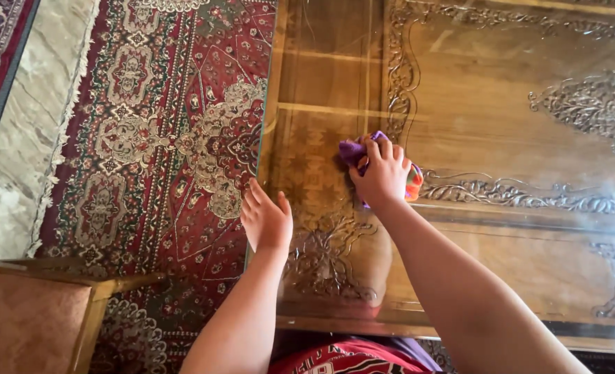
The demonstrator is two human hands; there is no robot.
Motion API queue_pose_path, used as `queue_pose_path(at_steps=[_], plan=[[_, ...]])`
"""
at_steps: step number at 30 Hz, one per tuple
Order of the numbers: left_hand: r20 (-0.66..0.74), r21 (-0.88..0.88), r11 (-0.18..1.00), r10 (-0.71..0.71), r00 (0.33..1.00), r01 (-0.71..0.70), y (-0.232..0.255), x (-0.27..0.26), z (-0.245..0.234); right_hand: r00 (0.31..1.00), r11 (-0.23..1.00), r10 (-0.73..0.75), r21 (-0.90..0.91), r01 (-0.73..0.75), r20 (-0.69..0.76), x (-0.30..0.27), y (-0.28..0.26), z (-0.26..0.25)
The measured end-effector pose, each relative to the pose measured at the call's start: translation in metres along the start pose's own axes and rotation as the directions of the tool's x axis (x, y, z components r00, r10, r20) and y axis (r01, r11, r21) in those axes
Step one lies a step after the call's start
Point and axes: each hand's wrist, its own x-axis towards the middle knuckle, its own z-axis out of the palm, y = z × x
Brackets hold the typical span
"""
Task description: Cleaning a glass-top wooden dining table with a cloth.
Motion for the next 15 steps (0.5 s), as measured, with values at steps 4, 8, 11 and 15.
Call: queue_pose_path(at_steps=[4,8,11,15], plan=[[0.015,-0.033,0.997,-0.064,0.998,0.065,-0.002,-0.004,0.005,1.0,1.0,-0.012,0.009,0.012,0.02,-0.003,0.001,-0.002],[-0.065,-0.044,0.999,-0.026,0.998,0.023,-0.005,0.001,0.011,1.0,1.0,-0.018,0.022,0.018,0.017,0.001,0.004,0.0],[-0.041,-0.012,1.0,-0.019,0.999,0.018,-0.004,0.004,0.014,1.0,0.999,-0.023,0.032,0.023,-0.004,0.005,0.006,0.0],[-0.043,-0.029,0.998,-0.049,0.998,0.048,-0.001,0.001,0.003,1.0,0.998,-0.02,0.056,0.02,0.011,-0.003,0.002,-0.004]])
